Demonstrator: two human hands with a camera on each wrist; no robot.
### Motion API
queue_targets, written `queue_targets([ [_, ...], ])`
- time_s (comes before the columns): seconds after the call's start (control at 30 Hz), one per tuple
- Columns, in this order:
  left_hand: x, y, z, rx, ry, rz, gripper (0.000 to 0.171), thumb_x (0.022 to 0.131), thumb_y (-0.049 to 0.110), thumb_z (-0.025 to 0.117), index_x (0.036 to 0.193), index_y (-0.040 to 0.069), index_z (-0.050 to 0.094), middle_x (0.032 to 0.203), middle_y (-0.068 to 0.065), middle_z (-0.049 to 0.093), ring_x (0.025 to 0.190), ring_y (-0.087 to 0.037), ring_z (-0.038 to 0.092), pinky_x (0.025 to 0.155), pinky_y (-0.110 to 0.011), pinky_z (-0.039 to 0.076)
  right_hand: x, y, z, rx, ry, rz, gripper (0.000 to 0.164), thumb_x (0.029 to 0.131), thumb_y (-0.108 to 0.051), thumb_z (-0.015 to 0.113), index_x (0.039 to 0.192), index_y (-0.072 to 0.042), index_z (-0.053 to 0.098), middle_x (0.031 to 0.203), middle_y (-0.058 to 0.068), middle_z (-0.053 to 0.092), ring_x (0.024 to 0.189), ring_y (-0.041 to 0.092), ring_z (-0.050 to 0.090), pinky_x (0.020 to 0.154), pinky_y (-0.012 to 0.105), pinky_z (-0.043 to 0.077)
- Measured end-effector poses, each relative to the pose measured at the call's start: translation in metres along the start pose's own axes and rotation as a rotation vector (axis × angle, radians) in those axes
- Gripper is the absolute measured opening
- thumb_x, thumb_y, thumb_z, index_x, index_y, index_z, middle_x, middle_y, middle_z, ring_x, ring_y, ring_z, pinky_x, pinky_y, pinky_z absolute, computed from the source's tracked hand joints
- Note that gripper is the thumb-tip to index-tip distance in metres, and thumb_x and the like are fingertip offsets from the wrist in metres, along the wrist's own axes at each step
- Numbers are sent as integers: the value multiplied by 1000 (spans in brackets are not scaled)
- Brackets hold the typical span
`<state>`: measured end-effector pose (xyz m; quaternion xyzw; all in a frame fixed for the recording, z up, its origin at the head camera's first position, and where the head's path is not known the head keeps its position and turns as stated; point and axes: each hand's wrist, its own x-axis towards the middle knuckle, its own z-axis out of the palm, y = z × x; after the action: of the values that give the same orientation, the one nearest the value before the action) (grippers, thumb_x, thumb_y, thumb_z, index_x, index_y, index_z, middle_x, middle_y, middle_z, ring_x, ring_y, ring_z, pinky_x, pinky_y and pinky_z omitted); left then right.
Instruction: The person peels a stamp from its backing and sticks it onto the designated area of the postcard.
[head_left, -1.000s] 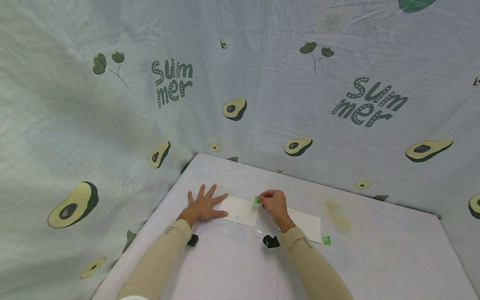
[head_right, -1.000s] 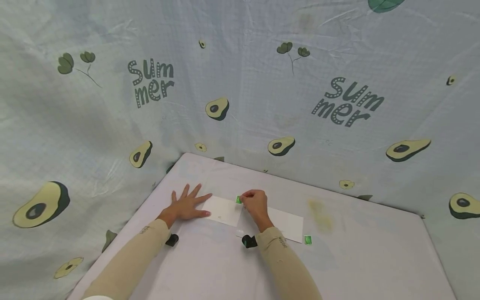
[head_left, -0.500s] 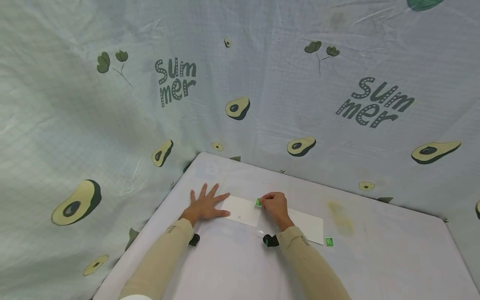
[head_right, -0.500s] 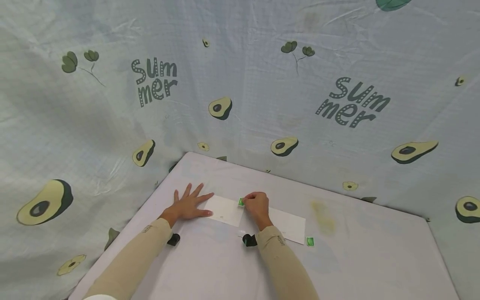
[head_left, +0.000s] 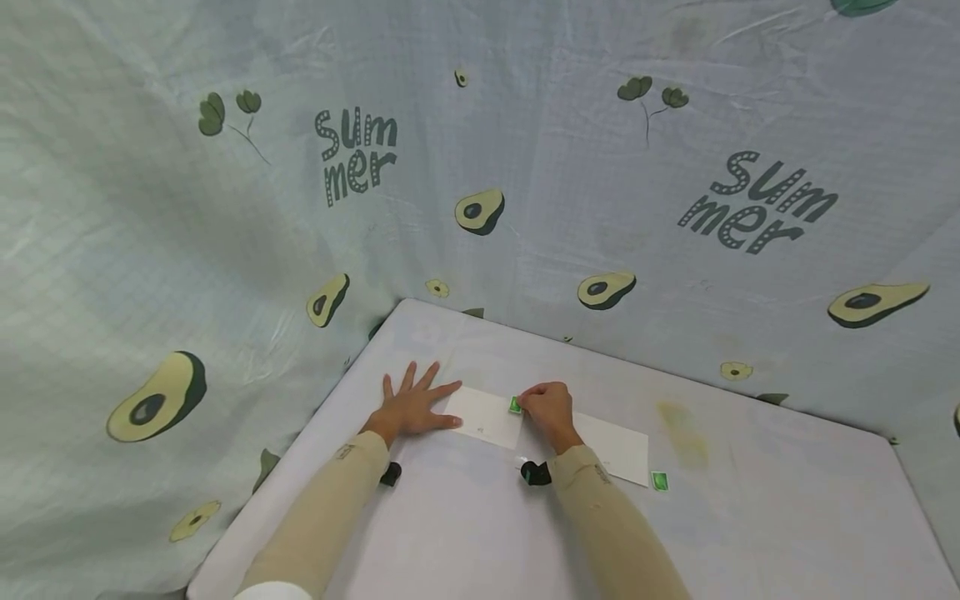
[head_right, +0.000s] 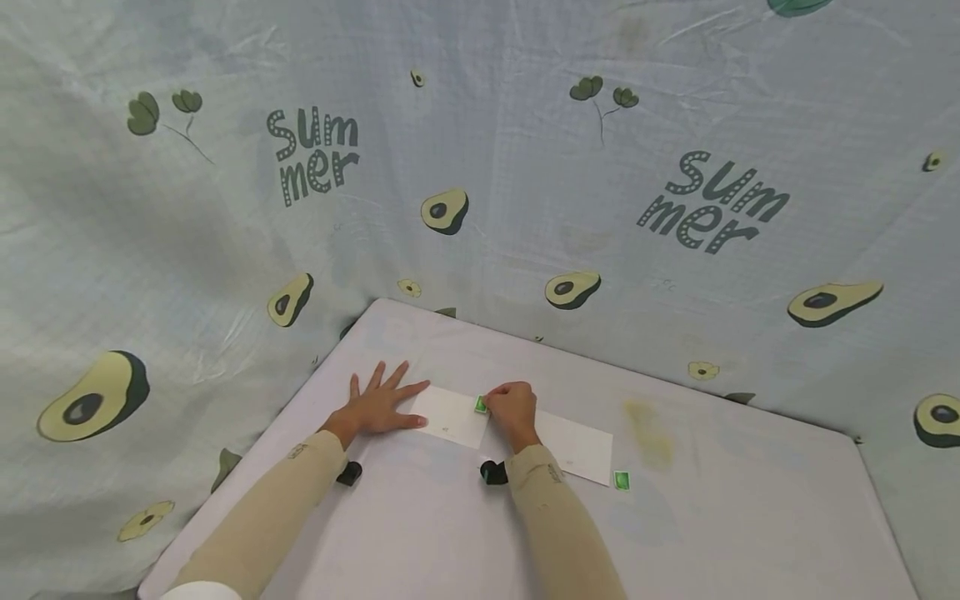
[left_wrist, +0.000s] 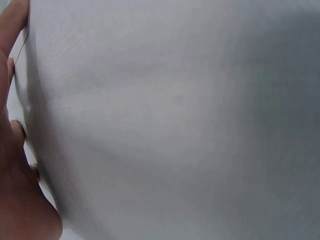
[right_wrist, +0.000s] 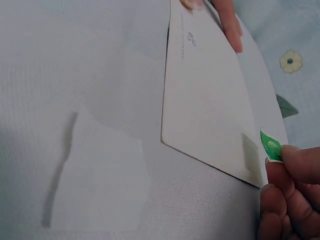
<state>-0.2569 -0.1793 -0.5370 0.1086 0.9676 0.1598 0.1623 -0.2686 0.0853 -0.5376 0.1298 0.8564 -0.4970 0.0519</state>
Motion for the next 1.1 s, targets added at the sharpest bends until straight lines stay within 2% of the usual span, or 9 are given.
queue_targets([
  [0.53,3,3,-2,18,-23,-19,82,91,75,60,162,42,34,179,-6,1,162,-47,-12,119,-81,-9,1,2,6,-46,78,6,8,87,-10,76,85,-3,78,94,14,77,91,26,67,72,30,53],
  [0.77,4,1,0,23,-24,-11,83,90,78,58,162,44,32,179,-5,-1,162,-47,-14,119,-81,-10,-2,0,8,-65,81,7,8,88,-10,76,88,-2,79,97,15,78,95,29,69,81,38,58],
  [1.1,3,1,-1,17,-26,-16,83,91,76,59,162,43,33,179,-5,-1,162,-47,-14,119,-81,-10,-1,1,11,-94,95,-20,10,87,-9,74,88,0,79,95,16,78,87,28,71,72,34,58],
])
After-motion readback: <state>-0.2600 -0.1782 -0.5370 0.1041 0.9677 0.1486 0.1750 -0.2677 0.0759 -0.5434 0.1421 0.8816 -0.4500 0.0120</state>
